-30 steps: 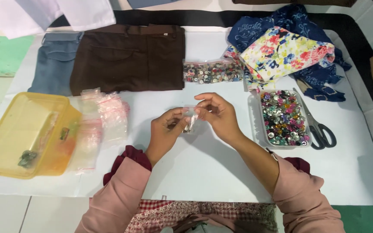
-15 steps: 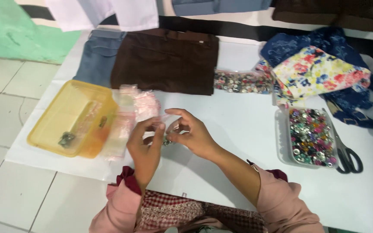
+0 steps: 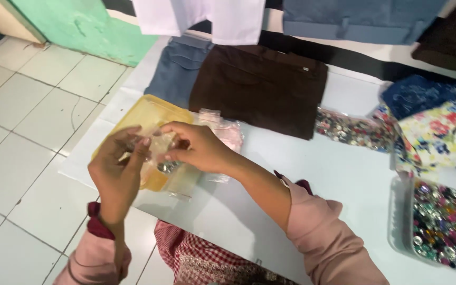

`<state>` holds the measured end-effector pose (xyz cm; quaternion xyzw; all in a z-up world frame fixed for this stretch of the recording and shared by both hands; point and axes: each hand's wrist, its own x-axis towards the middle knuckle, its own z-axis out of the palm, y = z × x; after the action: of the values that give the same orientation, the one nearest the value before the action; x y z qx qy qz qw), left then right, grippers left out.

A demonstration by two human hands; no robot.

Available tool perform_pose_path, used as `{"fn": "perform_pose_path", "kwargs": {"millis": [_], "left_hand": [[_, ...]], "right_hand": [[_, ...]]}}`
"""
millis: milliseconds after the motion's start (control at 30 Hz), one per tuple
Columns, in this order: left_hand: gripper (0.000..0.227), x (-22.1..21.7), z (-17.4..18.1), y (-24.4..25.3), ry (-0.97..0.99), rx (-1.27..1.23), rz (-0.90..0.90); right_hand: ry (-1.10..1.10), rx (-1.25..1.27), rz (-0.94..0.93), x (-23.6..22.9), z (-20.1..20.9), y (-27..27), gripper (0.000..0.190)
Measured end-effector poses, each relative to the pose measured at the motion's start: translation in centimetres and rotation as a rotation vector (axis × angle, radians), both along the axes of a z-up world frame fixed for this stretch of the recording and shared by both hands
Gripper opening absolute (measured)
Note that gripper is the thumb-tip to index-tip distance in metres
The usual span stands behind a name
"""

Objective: Picking up small metal buttons from a tray and placing them into small plastic bags

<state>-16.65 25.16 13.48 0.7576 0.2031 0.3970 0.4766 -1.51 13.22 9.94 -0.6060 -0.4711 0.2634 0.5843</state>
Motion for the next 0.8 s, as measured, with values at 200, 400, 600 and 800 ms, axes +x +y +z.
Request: {"fn": "perform_pose_path", "kwargs": {"millis": [200, 400, 600, 800], "left_hand": [[0.039, 0.1, -0.3, 5.5, 0.088, -0.039, 0.006], [0.031, 0.3, -1.7, 9.4, 0.400, 0.100, 0.001], [0.033, 0.2, -2.7, 10.5, 0.661, 0.243, -0.010], [0.027, -1.1, -2.2, 10.3, 0.934, 0.875, 0.137]], "right_hand": [[-0.115, -0.066, -0.027, 1.6, -2.7, 7.7, 0.034], [-0.124, -0.233, 0.088, 3.4, -3.4, 10.8, 0.032], [-0.329, -0.381, 0.126, 1.7, -5.2, 12.7, 0.043], [-0.300, -0.461, 0.130, -0.9, -0.3, 10.8, 0.049]]}}
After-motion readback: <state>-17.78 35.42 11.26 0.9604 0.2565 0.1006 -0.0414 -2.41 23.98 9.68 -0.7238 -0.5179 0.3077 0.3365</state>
